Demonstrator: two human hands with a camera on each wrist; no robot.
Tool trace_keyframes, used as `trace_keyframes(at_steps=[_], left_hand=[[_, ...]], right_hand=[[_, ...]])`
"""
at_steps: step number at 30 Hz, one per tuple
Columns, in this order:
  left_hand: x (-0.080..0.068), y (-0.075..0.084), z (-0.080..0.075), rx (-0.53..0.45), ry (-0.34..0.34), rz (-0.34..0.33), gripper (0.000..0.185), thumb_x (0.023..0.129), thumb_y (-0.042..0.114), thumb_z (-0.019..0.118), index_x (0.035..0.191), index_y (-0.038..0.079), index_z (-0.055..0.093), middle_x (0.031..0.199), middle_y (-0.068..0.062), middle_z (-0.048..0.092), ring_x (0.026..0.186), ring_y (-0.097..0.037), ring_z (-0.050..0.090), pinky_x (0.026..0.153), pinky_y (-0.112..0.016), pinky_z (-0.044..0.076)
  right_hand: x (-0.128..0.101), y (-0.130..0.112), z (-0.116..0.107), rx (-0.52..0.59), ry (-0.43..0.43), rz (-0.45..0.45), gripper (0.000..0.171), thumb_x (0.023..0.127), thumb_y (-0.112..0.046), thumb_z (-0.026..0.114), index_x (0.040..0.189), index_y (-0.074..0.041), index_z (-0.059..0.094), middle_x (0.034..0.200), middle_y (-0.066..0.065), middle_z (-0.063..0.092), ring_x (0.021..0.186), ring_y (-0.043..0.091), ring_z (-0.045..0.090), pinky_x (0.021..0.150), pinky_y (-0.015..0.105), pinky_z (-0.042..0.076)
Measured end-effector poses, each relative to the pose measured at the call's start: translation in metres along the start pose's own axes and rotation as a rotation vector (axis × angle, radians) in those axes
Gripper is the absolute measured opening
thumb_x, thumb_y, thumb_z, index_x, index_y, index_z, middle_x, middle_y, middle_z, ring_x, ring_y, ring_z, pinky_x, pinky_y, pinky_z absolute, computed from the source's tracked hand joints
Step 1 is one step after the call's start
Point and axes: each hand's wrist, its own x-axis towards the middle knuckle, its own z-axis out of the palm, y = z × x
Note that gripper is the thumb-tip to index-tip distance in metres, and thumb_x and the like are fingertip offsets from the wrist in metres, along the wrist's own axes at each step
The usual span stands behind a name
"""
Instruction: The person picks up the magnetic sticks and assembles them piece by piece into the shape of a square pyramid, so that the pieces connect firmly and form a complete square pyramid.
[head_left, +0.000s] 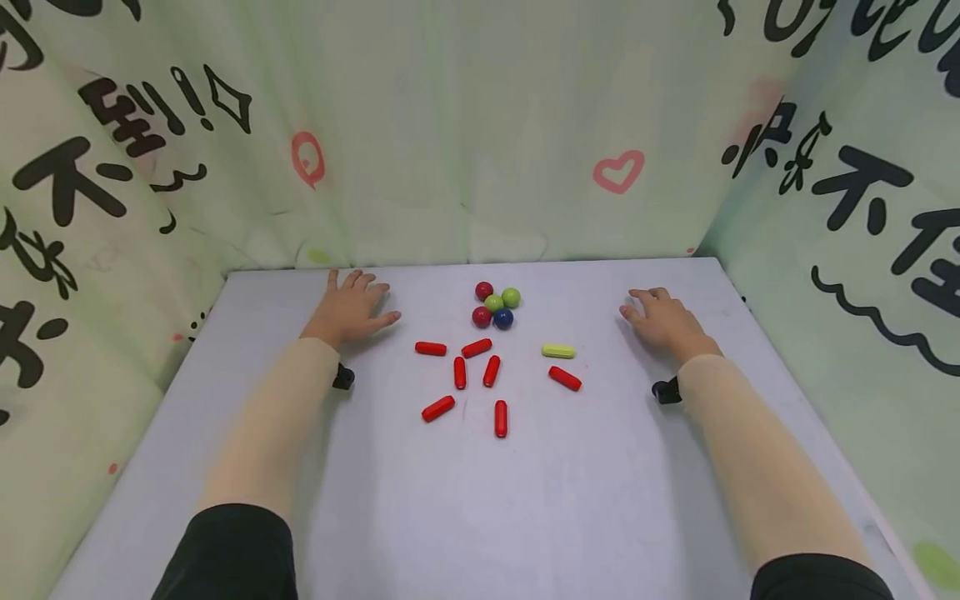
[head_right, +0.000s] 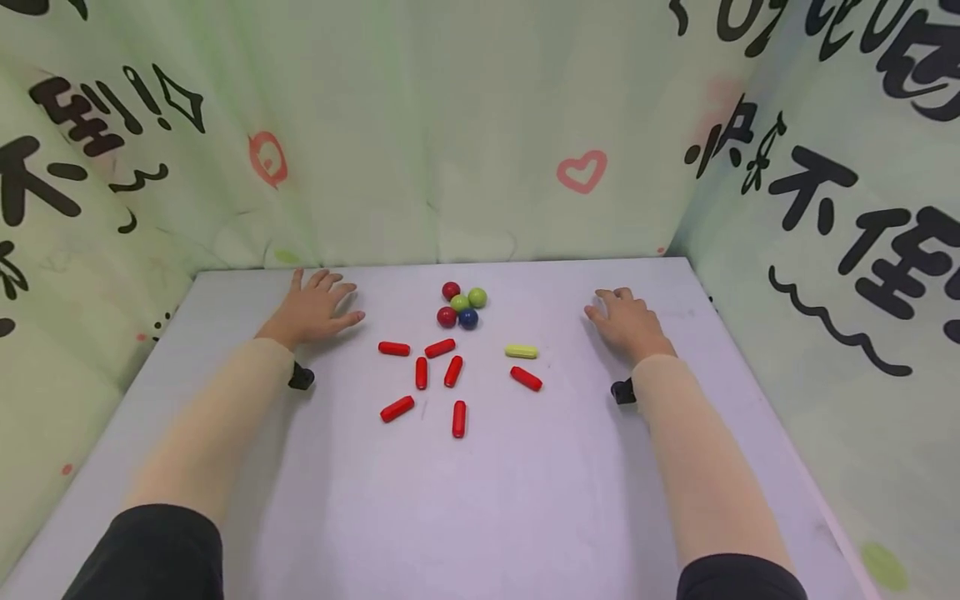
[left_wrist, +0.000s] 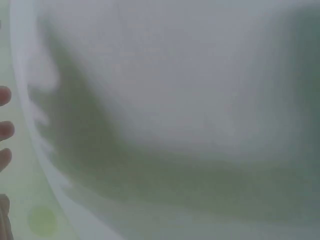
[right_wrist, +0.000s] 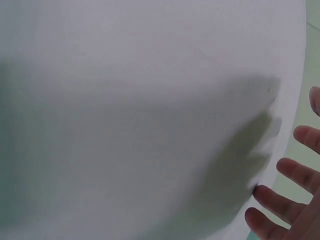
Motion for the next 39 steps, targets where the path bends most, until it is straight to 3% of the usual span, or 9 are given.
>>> trace_keyframes(at_steps=[10,15,21,27,32,39], left_hand=[[0.027,0.053,-0.002,0.094,-0.015,0.141,0.061,0.099,0.058,0.054,0.142,0.015,0.06,0.147,-0.012,0.057,0.143,-0.035,0.044,0.123,-0.06,0.023],[0.035,0.081,-0.006,0.011,-0.022,0.165,0.055,0.101,0.051,0.057,0.144,0.016,0.058,0.148,-0.011,0.056,0.142,-0.033,0.046,0.123,-0.057,0.027],[0.036,0.111,-0.008,-0.114,-0.001,0.189,0.053,0.102,0.043,0.059,0.147,0.017,0.055,0.149,-0.011,0.056,0.141,-0.032,0.047,0.121,-0.057,0.032],[0.037,0.128,-0.006,-0.206,0.021,0.177,0.05,0.102,0.036,0.059,0.148,0.018,0.053,0.149,-0.01,0.056,0.14,-0.031,0.047,0.118,-0.057,0.035],[0.033,0.135,0.001,-0.244,0.014,0.163,0.049,0.102,0.034,0.058,0.148,0.018,0.052,0.147,-0.008,0.058,0.138,-0.03,0.049,0.115,-0.055,0.037],[0.027,0.148,0.006,-0.278,0.039,0.187,0.044,0.102,0.032,0.062,0.143,0.02,0.057,0.137,-0.006,0.064,0.13,-0.029,0.054,0.11,-0.054,0.041]], right_hand=[[-0.016,-0.032,-0.013,-0.054,0.007,-0.1,0.056,0.107,-0.037,0.049,0.154,-0.006,0.043,0.156,0.03,0.037,0.141,0.051,0.039,0.114,0.069,0.032],[-0.027,-0.051,-0.015,-0.098,0.004,-0.185,0.051,0.105,-0.032,0.055,0.148,-0.006,0.052,0.149,0.027,0.048,0.135,0.046,0.049,0.111,0.066,0.039],[-0.045,-0.072,-0.016,-0.104,0.007,-0.253,0.048,0.104,-0.033,0.058,0.145,-0.008,0.057,0.149,0.024,0.05,0.136,0.044,0.05,0.11,0.065,0.042],[-0.064,-0.091,-0.016,-0.123,0.02,-0.293,0.046,0.103,-0.032,0.061,0.143,-0.009,0.06,0.145,0.022,0.055,0.132,0.042,0.055,0.107,0.063,0.045],[-0.074,-0.103,-0.003,-0.123,0.01,-0.334,0.044,0.102,-0.032,0.063,0.139,-0.008,0.062,0.139,0.021,0.059,0.125,0.04,0.06,0.103,0.059,0.051],[-0.083,-0.106,0.024,-0.081,-0.037,-0.292,0.04,0.097,-0.029,0.07,0.133,-0.011,0.067,0.125,0.013,0.065,0.109,0.03,0.065,0.096,0.053,0.055]])
